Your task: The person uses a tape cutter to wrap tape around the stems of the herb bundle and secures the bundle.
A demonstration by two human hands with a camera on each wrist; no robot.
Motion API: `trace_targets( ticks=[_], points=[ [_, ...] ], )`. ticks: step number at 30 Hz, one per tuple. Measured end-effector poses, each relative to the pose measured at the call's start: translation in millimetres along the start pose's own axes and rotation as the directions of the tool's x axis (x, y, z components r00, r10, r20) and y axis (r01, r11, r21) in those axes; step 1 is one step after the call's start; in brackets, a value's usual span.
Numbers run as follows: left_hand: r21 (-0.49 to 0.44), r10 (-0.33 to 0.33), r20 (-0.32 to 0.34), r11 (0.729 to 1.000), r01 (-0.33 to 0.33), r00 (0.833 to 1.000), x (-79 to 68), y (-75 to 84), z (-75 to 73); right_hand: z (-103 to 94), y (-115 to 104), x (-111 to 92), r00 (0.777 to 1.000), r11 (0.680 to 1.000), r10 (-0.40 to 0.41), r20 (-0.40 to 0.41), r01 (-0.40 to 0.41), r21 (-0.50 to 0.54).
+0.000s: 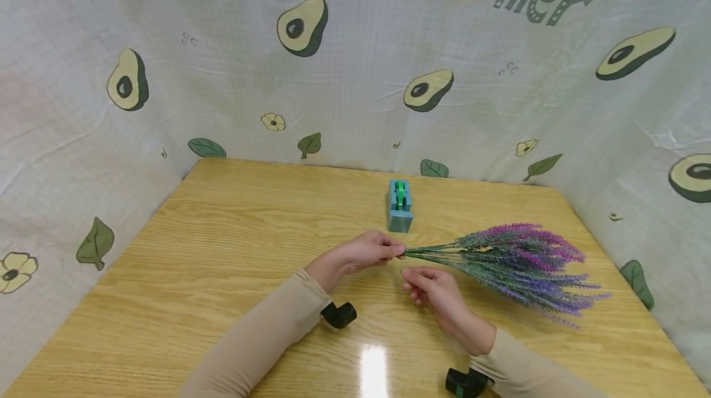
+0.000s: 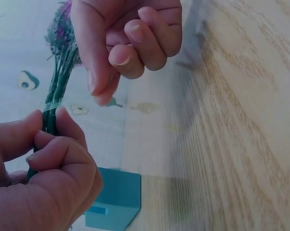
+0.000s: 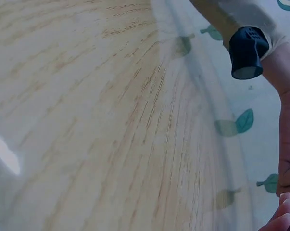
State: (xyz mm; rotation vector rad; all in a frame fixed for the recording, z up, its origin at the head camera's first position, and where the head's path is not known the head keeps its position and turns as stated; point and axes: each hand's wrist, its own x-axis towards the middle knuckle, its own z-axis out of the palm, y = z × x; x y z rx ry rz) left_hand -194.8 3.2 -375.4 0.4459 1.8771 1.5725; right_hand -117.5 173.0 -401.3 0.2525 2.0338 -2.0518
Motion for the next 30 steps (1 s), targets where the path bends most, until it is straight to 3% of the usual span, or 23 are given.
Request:
trace_targets(
  ticks=[5, 10, 12, 14, 17, 19, 21, 25, 30],
  points=[
    [0.005, -0.012, -0.017, 1.000, 0.012, 1.000, 0.4, 0.4, 0.9, -1.2, 3.6, 1.7, 0.999, 1.000, 0.025, 0.030, -0.025, -0.003],
    [0.024, -0.002, -0.017, 1.000, 0.003, 1.000, 0.2, 2.9, 0.3, -9.1, 1.8, -4.2, 0.969, 0.996, 0.083, 0.231, -0.074, -0.050],
    [0.036, 0.003, -0.018, 0.999, -0.002, 1.000, 0.4, 3.3, 0.2, -12.3, -6.2, -8.4, 0.952, 0.994, 0.037, 0.303, -0.004, -0.110],
    [0.050, -0.002, -0.023, 0.999, 0.003, 1.000, 0.9, 2.2, 0.5, -15.0, -20.1, -11.8, 0.942, 0.973, -0.083, 0.324, 0.147, -0.178],
    [0.051, -0.008, -0.021, 0.999, 0.009, 1.000, 1.5, -0.2, 1.5, -22.3, -47.8, -13.1, 0.908, 0.874, -0.301, 0.290, 0.384, -0.296],
    [0.053, -0.012, -0.020, 0.998, 0.013, 1.000, 1.9, -2.2, 2.3, -29.4, -65.5, -11.2, 0.867, 0.778, -0.424, 0.261, 0.496, -0.385],
    [0.052, -0.013, -0.017, 0.999, 0.014, 1.000, 1.5, -2.5, 3.3, -37.1, -79.0, -6.1, 0.830, 0.685, -0.492, 0.262, 0.555, -0.471],
    [0.069, -0.020, -0.023, 0.997, 0.022, 1.000, 0.5, -1.8, 4.8, -48.7, -89.4, 9.1, 0.798, 0.545, -0.495, 0.344, 0.594, -0.592],
    [0.089, -0.021, -0.030, 0.996, 0.023, 0.999, 0.0, -0.7, 6.9, -56.9, -79.1, 27.9, 0.786, 0.459, -0.383, 0.486, 0.618, -0.638]
  ],
)
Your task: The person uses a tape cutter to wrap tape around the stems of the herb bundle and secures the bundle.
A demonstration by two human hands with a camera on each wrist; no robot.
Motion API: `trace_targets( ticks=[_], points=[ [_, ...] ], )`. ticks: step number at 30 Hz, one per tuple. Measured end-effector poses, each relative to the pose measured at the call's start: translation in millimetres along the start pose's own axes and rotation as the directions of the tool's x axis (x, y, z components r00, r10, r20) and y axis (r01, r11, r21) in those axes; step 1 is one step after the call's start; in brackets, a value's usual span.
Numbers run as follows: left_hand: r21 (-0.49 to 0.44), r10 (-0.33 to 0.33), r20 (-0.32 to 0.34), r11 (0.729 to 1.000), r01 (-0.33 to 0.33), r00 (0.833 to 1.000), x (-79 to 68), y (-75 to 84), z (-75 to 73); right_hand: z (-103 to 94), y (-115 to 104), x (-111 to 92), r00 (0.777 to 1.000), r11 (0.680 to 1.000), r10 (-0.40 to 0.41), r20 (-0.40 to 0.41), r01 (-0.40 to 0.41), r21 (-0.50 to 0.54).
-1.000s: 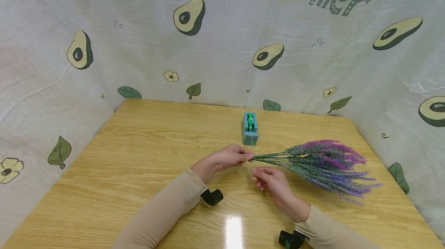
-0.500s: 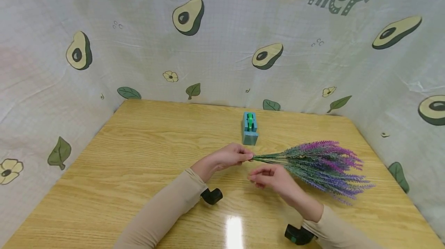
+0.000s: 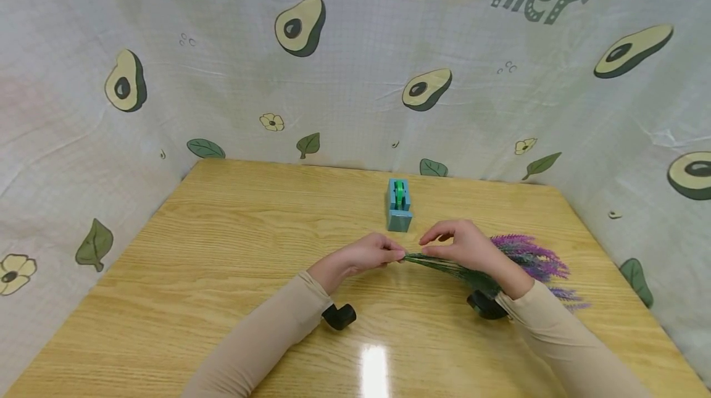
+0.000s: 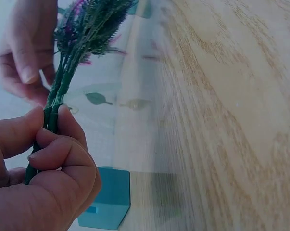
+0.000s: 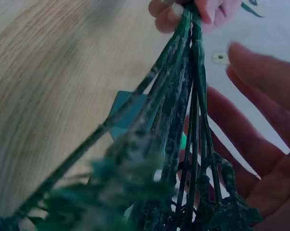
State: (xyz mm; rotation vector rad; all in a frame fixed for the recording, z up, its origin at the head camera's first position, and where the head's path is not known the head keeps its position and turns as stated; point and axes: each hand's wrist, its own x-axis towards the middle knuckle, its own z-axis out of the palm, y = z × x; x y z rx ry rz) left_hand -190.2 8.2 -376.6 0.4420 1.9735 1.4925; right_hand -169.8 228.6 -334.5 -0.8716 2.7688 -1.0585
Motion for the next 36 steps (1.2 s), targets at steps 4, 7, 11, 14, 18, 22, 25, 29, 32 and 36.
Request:
trace_targets(
  ticks=[4, 7, 11, 14, 18, 22, 25, 29, 32, 36],
  points=[
    [0.006, 0.005, -0.007, 1.000, -0.005, 1.000, 1.8, -1.8, 1.1, 6.6, 10.0, 1.5, 0.988, 0.998, -0.043, 0.146, 0.048, -0.032],
    [0.013, 0.013, -0.003, 1.000, -0.013, 1.000, 3.8, -3.9, 1.0, 10.1, 12.3, 1.0, 0.974, 0.992, -0.077, 0.214, 0.097, -0.084],
    [-0.006, 0.016, -0.005, 1.000, -0.016, 1.000, 4.3, -6.1, 1.3, 14.1, 15.6, -0.7, 0.973, 0.982, -0.118, 0.200, 0.144, -0.119],
    [-0.050, 0.038, -0.011, 0.998, -0.039, 0.999, 4.3, -9.9, 1.6, 16.2, 17.7, -2.2, 0.978, 0.987, -0.114, 0.177, 0.132, -0.096],
    [-0.043, 0.098, -0.011, 0.994, -0.098, 0.995, 4.7, -15.9, 2.0, 16.6, 17.9, -4.1, 0.982, 0.991, -0.091, 0.163, 0.106, -0.085],
    [-0.002, 0.124, -0.051, 0.992, -0.124, 0.991, 4.2, -16.6, 3.6, 15.6, 16.3, -5.3, 0.986, 0.989, -0.088, 0.141, 0.104, -0.107],
    [-0.005, 0.120, -0.098, 0.993, -0.121, 0.988, 5.3, -16.2, 6.2, 15.1, 15.1, -5.6, 0.988, 0.988, -0.088, 0.126, 0.103, -0.118],
    [-0.019, 0.099, -0.127, 0.995, -0.102, 0.987, 7.4, -16.6, 9.1, 15.0, 13.7, -5.5, 0.989, 0.987, -0.088, 0.121, 0.103, -0.124],
    [-0.033, 0.077, -0.109, 0.996, -0.081, 0.991, 6.7, -16.4, 9.3, 15.1, 12.9, -5.5, 0.988, 0.986, -0.090, 0.123, 0.106, -0.129],
    [-0.064, 0.051, -0.074, 0.996, -0.056, 0.996, 3.7, -15.5, 6.8, 15.8, 12.3, -4.4, 0.987, 0.986, -0.094, 0.127, 0.110, -0.127]
  ],
)
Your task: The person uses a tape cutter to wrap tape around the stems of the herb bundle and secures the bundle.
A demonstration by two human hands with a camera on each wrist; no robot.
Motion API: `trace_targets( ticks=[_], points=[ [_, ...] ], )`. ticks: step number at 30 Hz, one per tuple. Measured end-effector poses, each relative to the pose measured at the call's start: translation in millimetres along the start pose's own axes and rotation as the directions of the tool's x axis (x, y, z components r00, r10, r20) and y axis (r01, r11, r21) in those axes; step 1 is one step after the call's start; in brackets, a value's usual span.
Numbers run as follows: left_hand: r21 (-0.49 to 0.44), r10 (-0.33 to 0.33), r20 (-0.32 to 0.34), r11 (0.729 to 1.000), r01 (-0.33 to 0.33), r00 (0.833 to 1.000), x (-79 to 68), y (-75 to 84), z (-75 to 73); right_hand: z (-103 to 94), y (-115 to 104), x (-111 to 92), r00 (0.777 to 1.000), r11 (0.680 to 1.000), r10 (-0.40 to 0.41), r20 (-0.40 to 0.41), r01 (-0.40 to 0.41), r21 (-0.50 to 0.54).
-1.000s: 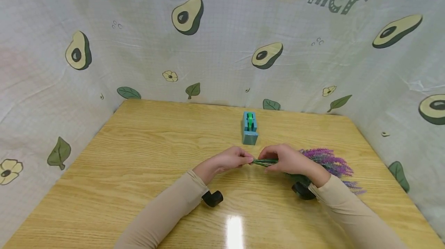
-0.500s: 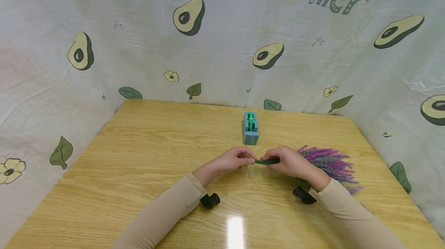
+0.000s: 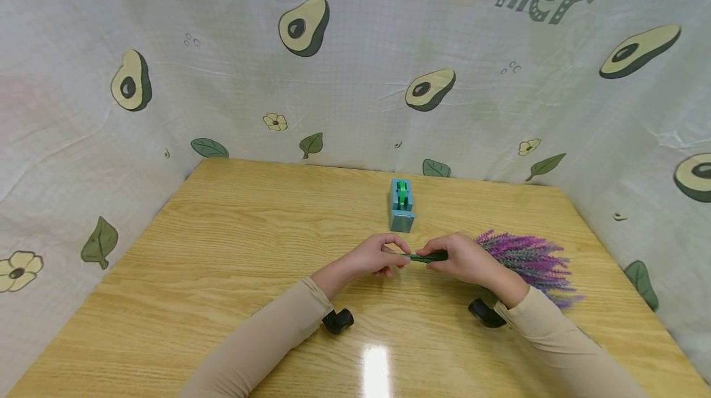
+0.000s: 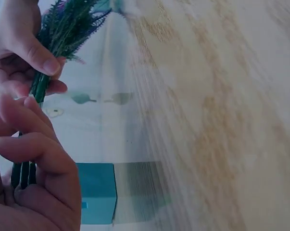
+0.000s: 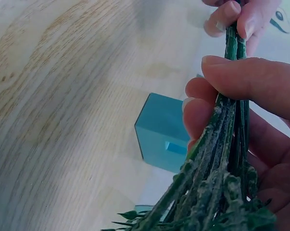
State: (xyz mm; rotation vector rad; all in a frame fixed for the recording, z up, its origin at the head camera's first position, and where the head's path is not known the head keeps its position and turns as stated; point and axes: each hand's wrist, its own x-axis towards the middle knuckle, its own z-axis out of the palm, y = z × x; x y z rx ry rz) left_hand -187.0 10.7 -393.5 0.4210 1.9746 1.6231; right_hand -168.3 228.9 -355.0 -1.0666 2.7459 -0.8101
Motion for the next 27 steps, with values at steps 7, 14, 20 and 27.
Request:
trace_targets(
  ticks=[7, 14, 20, 27],
  points=[
    [-0.105, -0.045, 0.010, 0.993, 0.046, 0.999, -1.4, 1.0, -2.8, 0.1, 0.0, 0.9, 1.000, 1.000, -0.003, -0.008, 0.002, -0.013],
    [-0.227, -0.034, -0.028, 0.974, 0.027, 0.999, -0.2, -1.0, -1.5, 1.0, -0.8, 0.2, 1.000, 1.000, 0.006, -0.023, -0.006, -0.010],
    [-0.262, -0.022, -0.055, 0.965, 0.007, 0.998, 0.7, -2.3, -0.4, 1.7, -2.4, 0.0, 0.999, 1.000, 0.017, -0.034, -0.017, -0.009],
    [-0.358, -0.072, -0.103, 0.933, 0.030, 0.992, 5.7, -4.7, 3.1, 2.4, -3.0, 0.0, 0.999, 1.000, 0.008, -0.040, -0.009, -0.013]
  ],
)
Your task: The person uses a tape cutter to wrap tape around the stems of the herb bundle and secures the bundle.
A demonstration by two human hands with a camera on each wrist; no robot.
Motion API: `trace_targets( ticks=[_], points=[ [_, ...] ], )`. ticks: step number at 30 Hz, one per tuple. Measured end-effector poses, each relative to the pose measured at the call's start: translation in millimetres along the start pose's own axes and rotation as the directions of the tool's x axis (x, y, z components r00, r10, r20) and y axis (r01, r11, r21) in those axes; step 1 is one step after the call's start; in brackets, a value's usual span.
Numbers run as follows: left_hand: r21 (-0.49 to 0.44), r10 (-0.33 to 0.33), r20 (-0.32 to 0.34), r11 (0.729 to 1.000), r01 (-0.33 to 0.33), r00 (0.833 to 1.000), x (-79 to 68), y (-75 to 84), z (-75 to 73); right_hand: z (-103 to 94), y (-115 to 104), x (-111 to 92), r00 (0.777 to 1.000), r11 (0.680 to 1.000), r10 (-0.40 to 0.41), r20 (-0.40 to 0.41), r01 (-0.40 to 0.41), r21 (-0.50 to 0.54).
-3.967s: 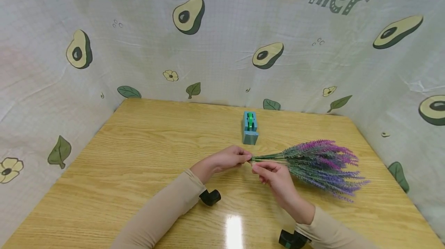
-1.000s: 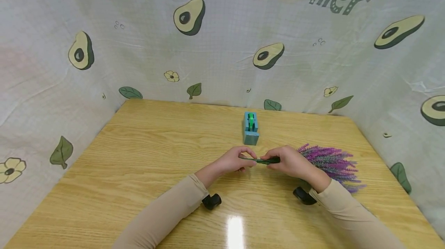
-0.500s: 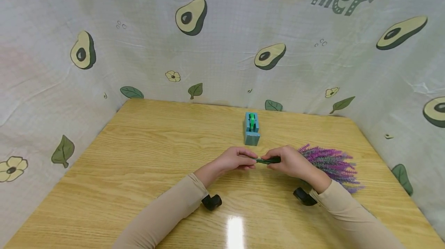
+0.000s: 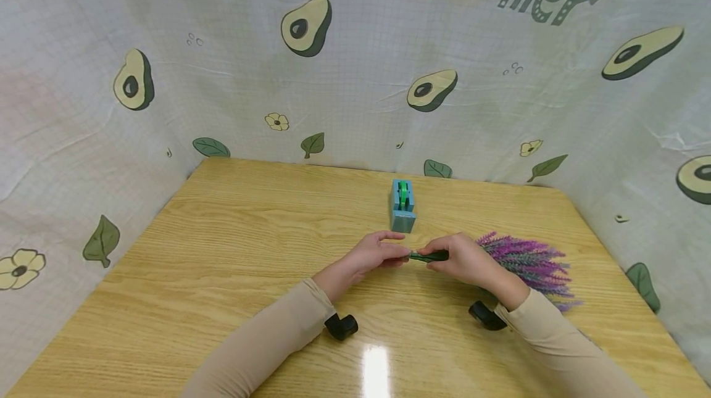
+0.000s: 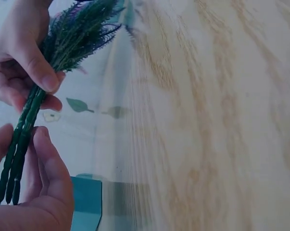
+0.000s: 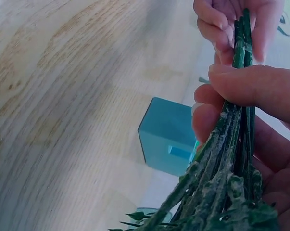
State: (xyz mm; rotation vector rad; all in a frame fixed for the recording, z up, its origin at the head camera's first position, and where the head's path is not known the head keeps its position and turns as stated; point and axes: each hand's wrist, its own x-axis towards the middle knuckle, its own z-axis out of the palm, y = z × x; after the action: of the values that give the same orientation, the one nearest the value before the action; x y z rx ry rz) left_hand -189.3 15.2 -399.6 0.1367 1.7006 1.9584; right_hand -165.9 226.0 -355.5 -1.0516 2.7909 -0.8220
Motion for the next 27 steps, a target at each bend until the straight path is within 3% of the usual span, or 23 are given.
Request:
trace_targets(
  ticks=[6, 11, 17, 23, 27],
  points=[
    [-0.048, -0.013, -0.149, 0.999, 0.006, 0.989, 2.9, -2.2, 8.4, 1.6, -1.3, 0.6, 1.000, 1.000, 0.009, -0.004, -0.009, -0.010],
    [-0.023, 0.025, -0.204, 0.999, -0.030, 0.979, 5.3, -5.8, 11.6, 3.8, -1.9, 1.4, 1.000, 1.000, 0.018, -0.015, -0.018, -0.013],
    [-0.003, 0.041, -0.196, 0.999, -0.043, 0.980, 5.4, -7.9, 11.1, 4.0, -0.6, 0.7, 1.000, 1.000, 0.020, -0.018, -0.020, -0.020],
    [-0.018, 0.017, -0.100, 1.000, -0.019, 0.995, -0.4, -6.0, 3.7, 5.3, 1.5, -0.4, 1.000, 1.000, 0.008, -0.022, -0.009, -0.022],
    [0.023, -0.012, -0.083, 1.000, 0.014, 0.996, -6.4, -4.0, -1.3, 6.8, 1.9, -1.1, 0.999, 1.000, 0.022, -0.040, -0.023, -0.020]
  ],
)
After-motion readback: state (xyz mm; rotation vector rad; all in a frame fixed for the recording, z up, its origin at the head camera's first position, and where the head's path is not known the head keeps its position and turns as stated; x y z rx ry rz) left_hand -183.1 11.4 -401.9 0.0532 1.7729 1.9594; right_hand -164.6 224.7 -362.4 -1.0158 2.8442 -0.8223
